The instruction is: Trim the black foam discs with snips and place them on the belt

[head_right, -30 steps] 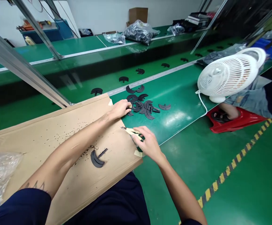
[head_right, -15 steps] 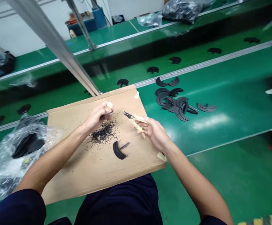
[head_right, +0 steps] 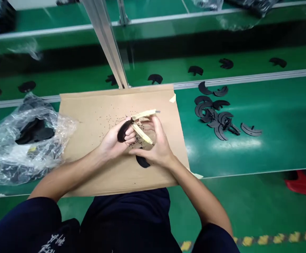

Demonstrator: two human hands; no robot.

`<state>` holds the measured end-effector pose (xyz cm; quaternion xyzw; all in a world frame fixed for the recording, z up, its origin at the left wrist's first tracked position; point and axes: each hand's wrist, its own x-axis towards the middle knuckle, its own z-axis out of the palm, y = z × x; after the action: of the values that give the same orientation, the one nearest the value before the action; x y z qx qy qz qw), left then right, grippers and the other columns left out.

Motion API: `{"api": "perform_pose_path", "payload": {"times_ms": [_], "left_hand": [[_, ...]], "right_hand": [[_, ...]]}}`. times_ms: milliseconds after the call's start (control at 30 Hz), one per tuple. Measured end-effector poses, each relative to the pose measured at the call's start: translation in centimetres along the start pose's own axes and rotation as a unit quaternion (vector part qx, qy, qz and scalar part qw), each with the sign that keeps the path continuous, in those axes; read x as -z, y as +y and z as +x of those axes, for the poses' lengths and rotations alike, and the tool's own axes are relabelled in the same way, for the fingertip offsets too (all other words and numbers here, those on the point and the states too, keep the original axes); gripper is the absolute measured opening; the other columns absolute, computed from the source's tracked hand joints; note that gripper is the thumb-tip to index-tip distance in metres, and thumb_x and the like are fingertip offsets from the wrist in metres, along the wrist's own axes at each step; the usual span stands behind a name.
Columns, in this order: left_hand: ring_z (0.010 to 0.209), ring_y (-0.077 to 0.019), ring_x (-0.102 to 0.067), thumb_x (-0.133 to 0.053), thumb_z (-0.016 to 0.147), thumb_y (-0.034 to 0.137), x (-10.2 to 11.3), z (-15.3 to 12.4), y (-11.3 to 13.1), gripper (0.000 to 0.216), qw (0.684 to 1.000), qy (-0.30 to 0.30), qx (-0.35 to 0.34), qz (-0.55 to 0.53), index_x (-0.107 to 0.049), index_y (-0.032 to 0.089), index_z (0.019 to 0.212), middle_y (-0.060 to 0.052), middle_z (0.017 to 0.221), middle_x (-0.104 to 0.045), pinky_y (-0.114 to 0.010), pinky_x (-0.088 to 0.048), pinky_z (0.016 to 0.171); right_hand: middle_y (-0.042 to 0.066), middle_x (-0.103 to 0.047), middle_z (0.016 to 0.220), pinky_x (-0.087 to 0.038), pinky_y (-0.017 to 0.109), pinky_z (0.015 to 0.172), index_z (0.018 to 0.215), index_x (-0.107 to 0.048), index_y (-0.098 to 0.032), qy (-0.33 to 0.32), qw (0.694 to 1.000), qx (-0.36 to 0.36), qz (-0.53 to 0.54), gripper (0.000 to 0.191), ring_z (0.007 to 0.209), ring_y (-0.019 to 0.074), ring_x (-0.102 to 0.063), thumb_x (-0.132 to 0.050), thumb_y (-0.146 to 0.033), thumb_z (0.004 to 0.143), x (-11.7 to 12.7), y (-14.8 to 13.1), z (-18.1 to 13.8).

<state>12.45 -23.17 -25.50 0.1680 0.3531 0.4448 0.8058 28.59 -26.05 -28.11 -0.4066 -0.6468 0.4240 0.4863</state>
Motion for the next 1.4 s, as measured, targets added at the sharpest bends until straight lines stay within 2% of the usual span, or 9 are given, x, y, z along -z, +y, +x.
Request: {"api": "perform_pose_path", "payload": {"times_ms": [100, 267, 467, 533, 633, 733, 933, 1100, 1400], "left_hand": [[0.041, -0.0036, -0.028, -0.053, 0.102, 0.028, -0.5, -1.0, -0.8, 0.021, 1.0, 0.008, 0.019, -0.008, -0.062, 0.013, 0.089, 0.008, 0.051, -0.036, -0.016, -0.022, 0.041], [0.042, -0.005, -0.027, -0.051, 0.104, 0.035, -1.2, -1.7, -1.2, 0.027, 1.0, 0.022, 0.014, 0.01, -0.059, 0.017, 0.087, 0.008, 0.052, -0.033, -0.019, -0.023, 0.042], [0.045, -0.0073, -0.026, -0.042, 0.106, 0.043, -2.2, -1.7, -0.7, 0.032, 0.999, 0.01, -0.013, 0.042, -0.059, 0.019, 0.094, 0.007, 0.055, -0.028, -0.021, -0.026, 0.044], [0.045, -0.0071, -0.027, -0.047, 0.104, 0.043, -2.4, -1.8, -1.5, 0.03, 1.0, 0.005, 0.013, 0.027, -0.058, 0.019, 0.091, 0.007, 0.056, -0.03, -0.021, -0.025, 0.044], [0.046, -0.0058, -0.028, -0.056, 0.1, 0.043, -2.3, -2.3, -3.0, 0.029, 0.999, -0.006, 0.034, 0.014, -0.055, 0.018, 0.084, 0.007, 0.056, -0.033, -0.019, -0.024, 0.044], [0.045, -0.004, -0.026, -0.065, 0.095, 0.045, -1.2, -3.1, -4.1, 0.033, 0.995, -0.019, 0.076, 0.056, -0.055, 0.017, 0.081, 0.008, 0.054, -0.036, -0.017, -0.021, 0.043], [0.038, -0.0028, -0.028, -0.073, 0.084, 0.058, 3.4, -5.6, -3.1, 0.046, 0.972, 0.021, 0.165, 0.166, -0.055, 0.016, 0.078, 0.01, 0.052, -0.035, -0.017, -0.017, 0.037], [0.043, -0.0046, -0.033, -0.064, 0.092, 0.051, 5.0, -6.0, -2.0, 0.035, 0.957, 0.013, 0.077, 0.279, -0.059, 0.017, 0.087, 0.006, 0.061, -0.046, -0.018, -0.024, 0.041], [0.07, -0.0103, -0.055, -0.067, 0.092, 0.028, 5.7, -4.7, -3.6, 0.022, 0.841, -0.107, -0.092, 0.522, -0.058, 0.021, 0.11, 0.002, 0.079, -0.059, -0.02, -0.042, 0.064]], "right_hand": [[0.014, -0.043, 0.157, -0.039, 0.055, 0.118, 0.16, -0.015, -0.032, 0.044, 0.996, 0.054, 0.064, 0.104, 0.145, 0.0351, -0.044, -0.063, -0.078, 0.08, -1.4, -1.0, 0.7], [0.01, -0.043, 0.158, -0.038, 0.055, 0.119, 0.158, -0.017, -0.036, 0.106, 0.989, 0.006, 0.104, 0.092, 0.153, 0.0318, -0.034, -0.024, -0.091, 0.084, -2.3, -3.9, 1.5], [0.002, -0.024, 0.169, -0.026, 0.051, 0.127, 0.154, -0.018, -0.044, 0.071, 0.99, 0.072, 0.099, 0.099, 0.159, 0.03, -0.02, -0.053, -0.092, 0.074, -2.2, -3.0, 0.7], [0.002, -0.031, 0.166, -0.026, 0.048, 0.128, 0.15, -0.026, -0.044, 0.075, 0.986, 0.087, 0.125, 0.091, 0.157, 0.028, -0.026, -0.061, -0.083, 0.077, -2.5, -2.9, 0.5], [0.004, -0.06, 0.126, -0.042, 0.045, 0.116, 0.133, -0.051, -0.041, 0.15, 0.968, 0.059, 0.191, 0.055, 0.126, 0.026, -0.058, -0.062, -0.068, 0.087, -2.6, -4.1, 0.8], [0.001, -0.046, 0.081, -0.054, 0.038, 0.084, 0.091, -0.067, -0.033, 0.233, 0.944, 0.007, 0.234, 0.023, 0.075, 0.0186, -0.055, -0.061, -0.055, 0.093, -1.7, -5.5, 1.2], [-0.004, -0.028, 0.06, -0.034, 0.029, 0.048, 0.061, -0.04, -0.025, 0.218, 0.934, -0.104, 0.264, 0.048, 0.049, 0.0127, -0.028, -0.059, -0.053, 0.095, 1.2, -3.4, -0.8], [-0.006, -0.021, 0.055, -0.027, 0.03, 0.043, 0.06, -0.033, -0.026, 0.22, 0.924, -0.159, 0.27, 0.056, 0.045, 0.0125, -0.021, -0.057, -0.065, 0.092, 0.9, -0.4, -2.4], [-0.006, -0.027, 0.054, -0.028, 0.029, 0.044, 0.061, -0.035, -0.026, 0.224, 0.923, -0.153, 0.274, 0.052, 0.044, 0.0105, -0.023, -0.061, -0.059, 0.09, -0.1, 0.5, -2.6]]}}
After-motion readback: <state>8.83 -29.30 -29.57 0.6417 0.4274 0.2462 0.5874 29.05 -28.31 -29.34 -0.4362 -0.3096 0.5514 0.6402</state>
